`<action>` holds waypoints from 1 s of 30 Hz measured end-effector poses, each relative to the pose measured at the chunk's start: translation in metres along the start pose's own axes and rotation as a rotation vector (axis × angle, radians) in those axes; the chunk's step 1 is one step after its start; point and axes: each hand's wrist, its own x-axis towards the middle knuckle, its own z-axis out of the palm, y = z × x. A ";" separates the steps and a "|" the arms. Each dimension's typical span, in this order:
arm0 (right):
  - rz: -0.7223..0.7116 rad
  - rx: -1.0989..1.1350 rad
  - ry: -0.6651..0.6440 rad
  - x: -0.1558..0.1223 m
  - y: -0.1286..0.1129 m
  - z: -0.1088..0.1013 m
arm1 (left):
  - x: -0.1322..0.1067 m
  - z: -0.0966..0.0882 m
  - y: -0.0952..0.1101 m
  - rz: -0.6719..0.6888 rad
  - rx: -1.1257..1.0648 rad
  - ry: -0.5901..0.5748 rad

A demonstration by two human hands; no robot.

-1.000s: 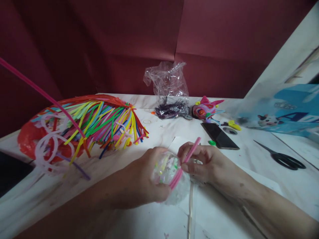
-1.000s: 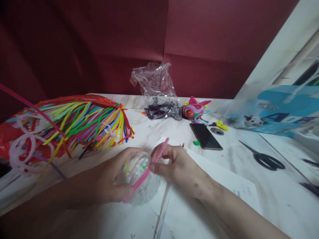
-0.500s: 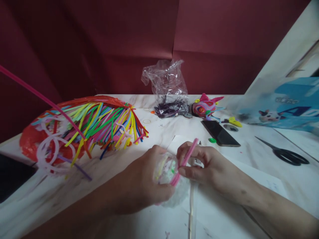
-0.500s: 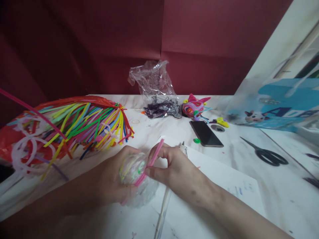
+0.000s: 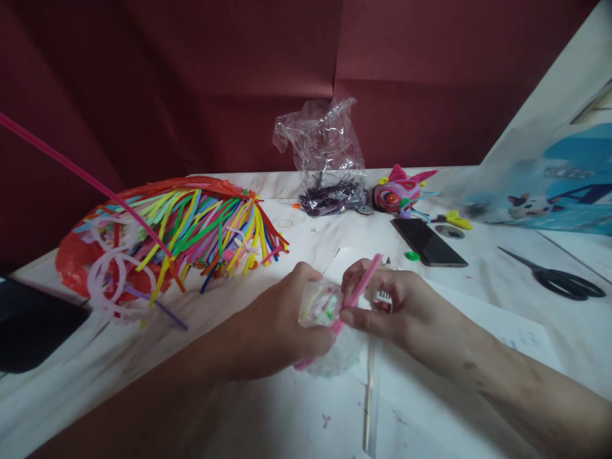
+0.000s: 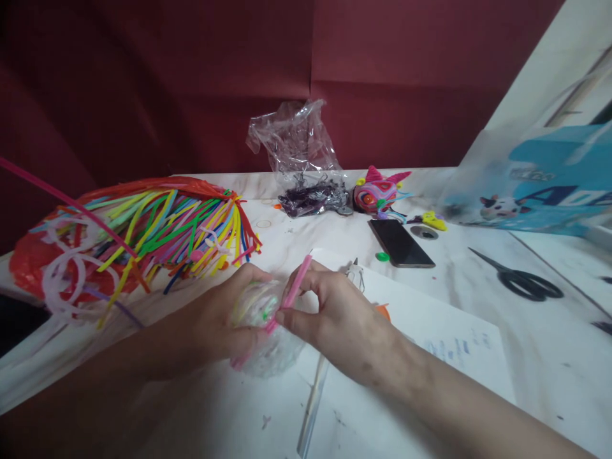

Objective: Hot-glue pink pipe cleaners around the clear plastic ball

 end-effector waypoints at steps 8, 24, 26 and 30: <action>0.012 -0.010 0.018 -0.001 -0.003 0.001 | -0.002 0.001 0.000 0.007 -0.027 0.017; 0.026 0.112 0.092 0.001 -0.015 -0.003 | 0.011 -0.007 -0.019 0.100 -0.239 0.003; 0.021 0.130 0.103 0.001 -0.014 -0.004 | 0.012 -0.005 -0.020 0.112 -0.239 0.037; 0.057 0.109 0.088 0.001 -0.010 -0.010 | 0.016 0.000 -0.026 0.144 -0.248 0.111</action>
